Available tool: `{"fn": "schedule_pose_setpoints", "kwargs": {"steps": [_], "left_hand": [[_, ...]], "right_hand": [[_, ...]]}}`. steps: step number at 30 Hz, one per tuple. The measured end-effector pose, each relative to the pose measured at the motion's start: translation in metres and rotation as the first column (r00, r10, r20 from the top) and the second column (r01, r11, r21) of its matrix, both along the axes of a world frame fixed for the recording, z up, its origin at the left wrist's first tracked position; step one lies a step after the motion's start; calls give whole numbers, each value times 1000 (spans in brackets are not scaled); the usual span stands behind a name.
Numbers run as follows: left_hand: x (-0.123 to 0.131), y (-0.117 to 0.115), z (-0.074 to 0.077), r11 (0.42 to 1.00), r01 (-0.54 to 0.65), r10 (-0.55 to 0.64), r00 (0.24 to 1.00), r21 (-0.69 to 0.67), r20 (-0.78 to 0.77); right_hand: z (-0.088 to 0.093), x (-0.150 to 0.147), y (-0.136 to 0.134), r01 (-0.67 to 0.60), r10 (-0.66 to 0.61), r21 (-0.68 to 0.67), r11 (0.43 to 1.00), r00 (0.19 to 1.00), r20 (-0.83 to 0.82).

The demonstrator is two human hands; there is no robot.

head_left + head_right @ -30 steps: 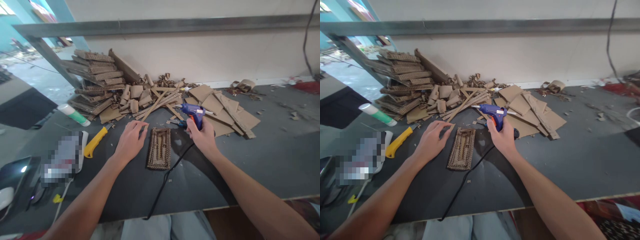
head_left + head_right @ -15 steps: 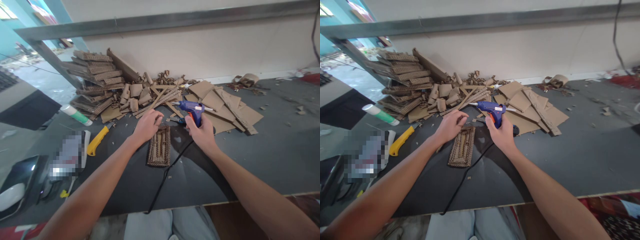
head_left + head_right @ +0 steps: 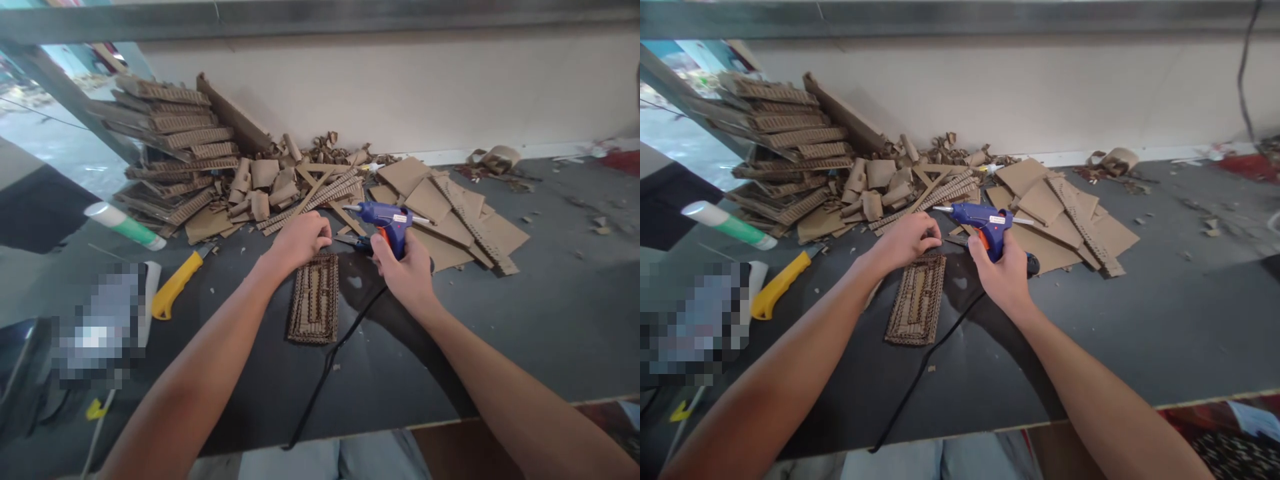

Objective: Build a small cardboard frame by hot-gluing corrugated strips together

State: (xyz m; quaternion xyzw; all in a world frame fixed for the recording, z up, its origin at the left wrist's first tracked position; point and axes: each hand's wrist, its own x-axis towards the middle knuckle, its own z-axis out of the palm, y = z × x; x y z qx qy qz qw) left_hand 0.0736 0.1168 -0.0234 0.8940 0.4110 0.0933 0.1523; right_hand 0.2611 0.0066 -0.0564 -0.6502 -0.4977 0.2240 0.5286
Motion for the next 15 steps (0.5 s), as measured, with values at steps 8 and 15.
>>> {"fn": "schedule_pose_setpoints", "kwargs": {"steps": [8, 15], "left_hand": [[-39, 5, 55, 937, 86, -31, 986, -339, 166], [-53, 1, 71, 921, 5, 57, 987, -389, 149]], "right_hand": [[13, -1, -3, 78, -68, -55, 995, 983, 171], [13, -7, -3, 21, -9, -34, 999, 947, 321]]}}
